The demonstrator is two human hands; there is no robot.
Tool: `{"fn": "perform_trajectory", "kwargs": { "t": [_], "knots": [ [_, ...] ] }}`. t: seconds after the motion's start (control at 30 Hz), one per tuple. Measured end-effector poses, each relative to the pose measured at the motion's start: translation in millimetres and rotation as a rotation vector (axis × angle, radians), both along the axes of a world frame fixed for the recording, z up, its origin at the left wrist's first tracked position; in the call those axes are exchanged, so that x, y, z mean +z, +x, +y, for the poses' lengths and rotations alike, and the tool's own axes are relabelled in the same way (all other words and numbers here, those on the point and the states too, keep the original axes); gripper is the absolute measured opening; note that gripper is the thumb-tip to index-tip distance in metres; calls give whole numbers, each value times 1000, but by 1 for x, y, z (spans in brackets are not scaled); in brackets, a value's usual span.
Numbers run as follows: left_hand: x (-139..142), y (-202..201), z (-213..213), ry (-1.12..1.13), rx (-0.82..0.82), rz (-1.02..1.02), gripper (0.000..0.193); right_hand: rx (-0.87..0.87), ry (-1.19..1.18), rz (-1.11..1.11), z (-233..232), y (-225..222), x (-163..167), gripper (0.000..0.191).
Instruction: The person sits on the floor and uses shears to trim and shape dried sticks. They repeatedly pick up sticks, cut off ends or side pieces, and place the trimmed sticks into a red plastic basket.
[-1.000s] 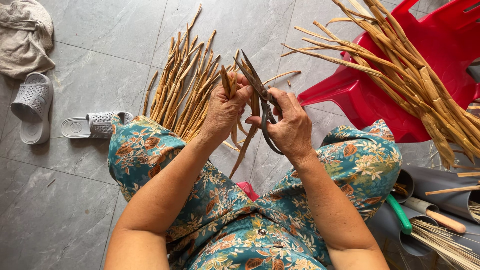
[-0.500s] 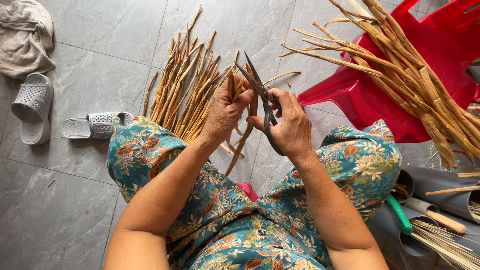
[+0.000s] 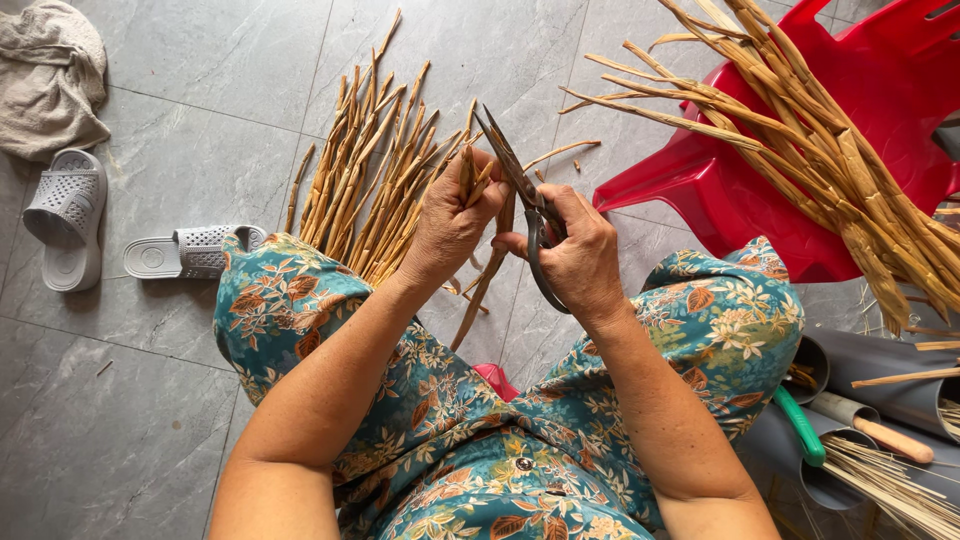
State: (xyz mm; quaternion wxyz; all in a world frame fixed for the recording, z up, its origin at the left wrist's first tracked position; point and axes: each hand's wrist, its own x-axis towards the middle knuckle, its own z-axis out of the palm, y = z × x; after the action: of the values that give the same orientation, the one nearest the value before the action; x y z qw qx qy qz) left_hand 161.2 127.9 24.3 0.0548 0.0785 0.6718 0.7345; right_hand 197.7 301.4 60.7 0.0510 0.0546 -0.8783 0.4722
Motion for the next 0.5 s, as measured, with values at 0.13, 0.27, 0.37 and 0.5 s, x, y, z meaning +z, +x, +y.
{"fn": "perform_trajectory", "kwargs": {
  "t": [0.13,0.27,0.37,0.5],
  "knots": [
    [-3,1,-1,-21,11,-3,9,9,-26,11,1,-1,-5,52],
    [-8,0,0,-37,-14,11,10,-31,-90,-151,5,-3,-13,47],
    [-11,-1,0,66,-45,-111,12,-151,-261,-362,7,-7,-22,41],
    [-10,-2,-1,156,-90,-197,16,-78,-548,-249,13,-15,-32,41]
  ]
}}
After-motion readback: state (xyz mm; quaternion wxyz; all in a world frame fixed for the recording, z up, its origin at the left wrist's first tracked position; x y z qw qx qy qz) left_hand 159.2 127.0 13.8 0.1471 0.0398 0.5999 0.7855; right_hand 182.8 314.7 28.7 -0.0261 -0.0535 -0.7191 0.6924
